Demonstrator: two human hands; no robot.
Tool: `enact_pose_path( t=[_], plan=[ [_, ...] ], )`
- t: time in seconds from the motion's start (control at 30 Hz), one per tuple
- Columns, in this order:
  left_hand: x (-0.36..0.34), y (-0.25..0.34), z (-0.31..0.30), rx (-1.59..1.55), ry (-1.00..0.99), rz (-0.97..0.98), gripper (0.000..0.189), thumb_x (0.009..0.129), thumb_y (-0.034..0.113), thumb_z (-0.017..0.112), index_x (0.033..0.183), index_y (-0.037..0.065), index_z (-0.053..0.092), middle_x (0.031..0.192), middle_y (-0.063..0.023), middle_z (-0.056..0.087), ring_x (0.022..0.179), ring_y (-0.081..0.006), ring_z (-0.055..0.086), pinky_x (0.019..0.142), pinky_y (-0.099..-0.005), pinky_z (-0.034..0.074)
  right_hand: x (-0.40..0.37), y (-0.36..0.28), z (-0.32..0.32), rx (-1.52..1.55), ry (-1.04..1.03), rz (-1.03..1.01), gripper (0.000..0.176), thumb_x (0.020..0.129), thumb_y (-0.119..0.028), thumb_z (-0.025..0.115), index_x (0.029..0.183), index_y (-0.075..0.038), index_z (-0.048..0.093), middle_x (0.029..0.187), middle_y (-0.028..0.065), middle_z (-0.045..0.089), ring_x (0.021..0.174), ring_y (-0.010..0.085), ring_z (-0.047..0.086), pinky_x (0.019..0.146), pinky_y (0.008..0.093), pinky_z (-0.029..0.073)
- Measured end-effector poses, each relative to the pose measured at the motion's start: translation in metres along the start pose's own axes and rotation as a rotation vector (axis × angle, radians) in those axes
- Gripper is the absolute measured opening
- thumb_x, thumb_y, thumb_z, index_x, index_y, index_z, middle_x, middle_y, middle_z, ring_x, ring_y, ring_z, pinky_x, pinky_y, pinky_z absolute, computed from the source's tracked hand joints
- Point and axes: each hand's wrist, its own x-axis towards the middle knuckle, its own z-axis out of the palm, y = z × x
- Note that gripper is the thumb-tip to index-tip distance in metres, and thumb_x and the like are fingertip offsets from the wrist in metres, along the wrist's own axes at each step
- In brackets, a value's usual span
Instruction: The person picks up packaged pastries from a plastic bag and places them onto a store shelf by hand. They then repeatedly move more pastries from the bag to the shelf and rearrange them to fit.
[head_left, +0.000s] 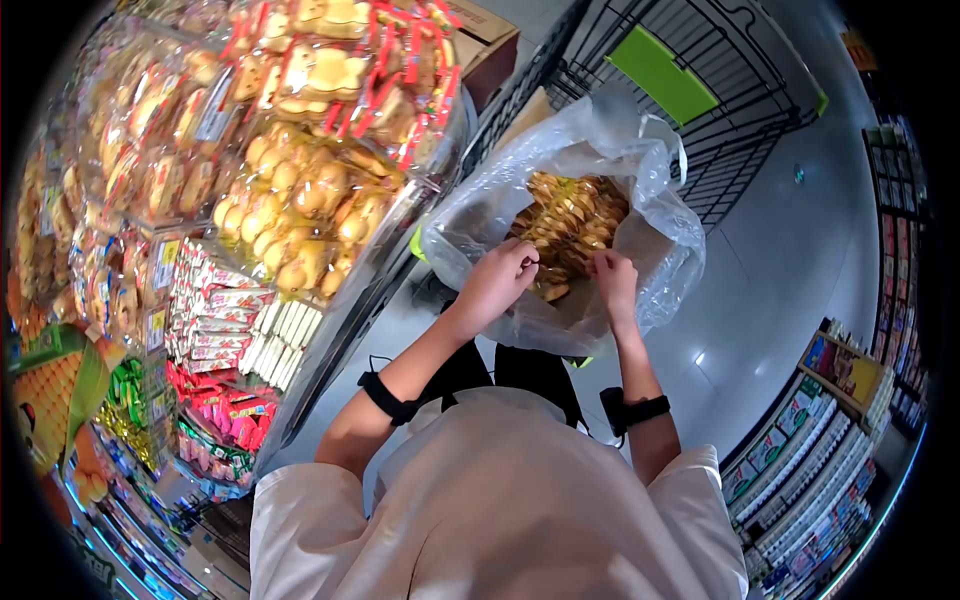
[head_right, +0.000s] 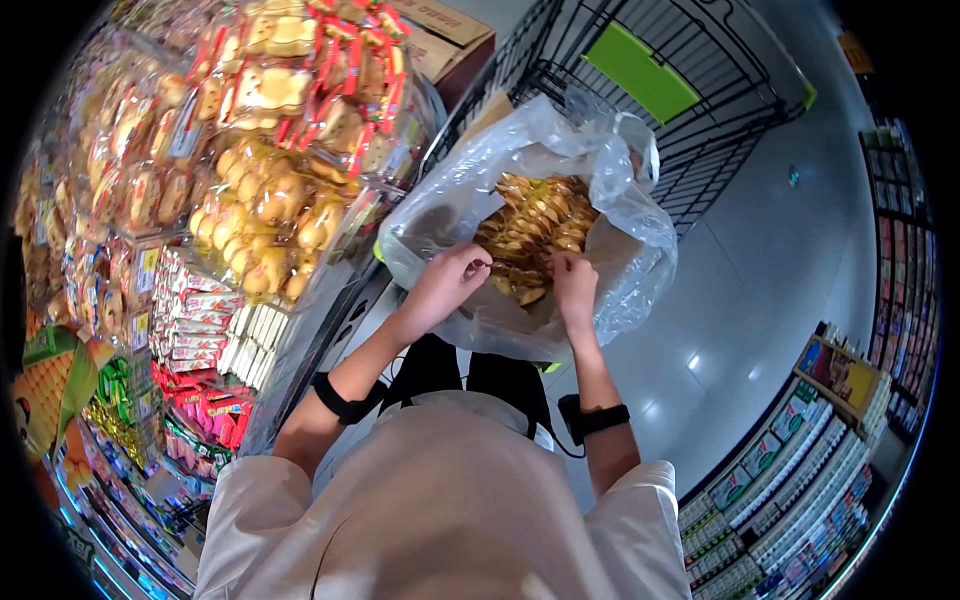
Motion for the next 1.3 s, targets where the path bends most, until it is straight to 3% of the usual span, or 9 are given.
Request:
enact_pose_path(
  t=[0.2, 0.3, 0.47, 0.6, 0.67, 0.77, 0.93, 1.17, 1.3],
  plan=[
    [0.093, -0.096, 0.09, 0.373, -0.272, -0.218, 0.014, 0.072, 0.015, 0.067, 0.078, 0.003, 0.064, 0.076, -0.0172, 0.063, 0.074, -0.0335, 0.062, 0.066, -0.039, 0.049, 0.06, 0.059, 0.051, 0.42, -0.132, 0.522, 0.015, 0.083, -0.007, 0.057, 0.082, 0.006, 0.064, 0.071, 0.0131, 0.065, 0.057, 0.0189, 0.064, 0.049, 0.0251, 0.051],
    [0.108, -0.176, 0.128, 0.419, -0.139, -0.533, 0.018, 0.068, 0.015, 0.066, 0.083, 0.005, 0.067, 0.08, -0.0182, 0.064, 0.078, -0.0338, 0.062, 0.069, -0.0404, 0.05, 0.106, 0.144, 0.109, -0.082, -0.161, 0.442, 0.014, 0.082, -0.005, 0.054, 0.079, 0.005, 0.064, 0.069, 0.0142, 0.064, 0.054, 0.0204, 0.063, 0.047, 0.0277, 0.05],
    [0.086, -0.19, 0.151, 0.574, -0.676, -0.46, 0.023, 0.075, 0.016, 0.059, 0.095, 0.007, 0.064, 0.093, -0.0164, 0.064, 0.09, -0.0312, 0.062, 0.077, -0.0407, 0.05, 0.094, 0.124, 0.11, -0.258, -0.425, 0.557, 0.011, 0.077, -0.005, 0.059, 0.073, 0.005, 0.062, 0.068, 0.0163, 0.064, 0.056, 0.0227, 0.063, 0.05, 0.0343, 0.051],
    [0.081, -0.155, 0.145, 0.767, -0.21, -0.727, 0.032, 0.077, 0.012, 0.058, 0.109, 0.009, 0.054, 0.118, -0.0114, 0.048, 0.11, -0.0315, 0.05, 0.084, -0.0403, 0.048, 0.095, 0.133, 0.124, -0.482, -0.535, 0.503, 0.011, 0.073, -0.005, 0.063, 0.065, 0.003, 0.063, 0.064, 0.0161, 0.063, 0.06, 0.0253, 0.064, 0.053, 0.0373, 0.05],
    [0.081, -0.159, 0.134, 0.718, -0.208, -0.537, 0.039, 0.074, 0.009, 0.06, 0.112, 0.008, 0.05, 0.115, -0.0123, 0.047, 0.109, -0.0316, 0.048, 0.083, -0.0408, 0.048, 0.111, 0.217, 0.208, -0.253, -0.389, 0.585, 0.032, 0.077, -0.019, 0.056, 0.101, 0.001, 0.063, 0.104, 0.0242, 0.061, 0.099, 0.0383, 0.057, 0.085, 0.044, 0.046],
    [0.084, -0.172, 0.134, 0.644, -0.17, -0.233, 0.053, 0.069, 0.006, 0.066, 0.117, 0.008, 0.044, 0.118, -0.0133, 0.043, 0.105, -0.0345, 0.05, 0.084, -0.0428, 0.047, 0.101, 0.157, 0.172, -0.019, 0.135, 0.547, 0.024, 0.082, -0.014, 0.06, 0.1, 0.002, 0.06, 0.091, 0.0139, 0.064, 0.063, 0.0261, 0.063, 0.056, 0.036, 0.05],
    [0.098, -0.22, 0.172, 0.108, 0.008, -0.751, 0.047, 0.084, 0.027, 0.057, 0.125, 0.013, 0.041, 0.121, -0.0227, 0.048, 0.107, -0.0423, 0.049, 0.088, -0.0456, 0.042, 0.116, 0.13, 0.145, 0.734, -0.077, 1.2, 0.047, 0.088, -0.037, 0.057, 0.118, -0.006, 0.04, 0.065, 0.0069, 0.036, 0.047, 0.0194, 0.035, 0.048, 0.0367, 0.043],
    [0.112, -0.213, 0.194, -0.135, 0.093, -1.018, 0.051, 0.083, 0.035, 0.057, 0.125, 0.017, 0.034, 0.111, -0.0219, 0.057, 0.102, -0.0427, 0.053, 0.087, -0.0462, 0.041, 0.121, 0.124, 0.16, 0.854, -0.088, 1.24, 0.053, 0.081, -0.05, 0.059, 0.113, -0.012, 0.041, 0.063, 0.0038, 0.033, 0.047, 0.0174, 0.033, 0.045, 0.0416, 0.038],
    [0.118, -0.246, 0.219, -0.248, 0.233, -1.128, 0.052, 0.08, 0.025, 0.06, 0.122, 0.018, 0.03, 0.109, -0.0206, 0.056, 0.1, -0.0402, 0.054, 0.083, -0.0457, 0.042, 0.126, 0.136, 0.177, 0.934, 0.07, 1.256, 0.046, 0.086, -0.043, 0.055, 0.118, -0.011, 0.045, 0.082, 0.0088, 0.05, 0.064, 0.0225, 0.049, 0.061, 0.0418, 0.047]
  ],
)
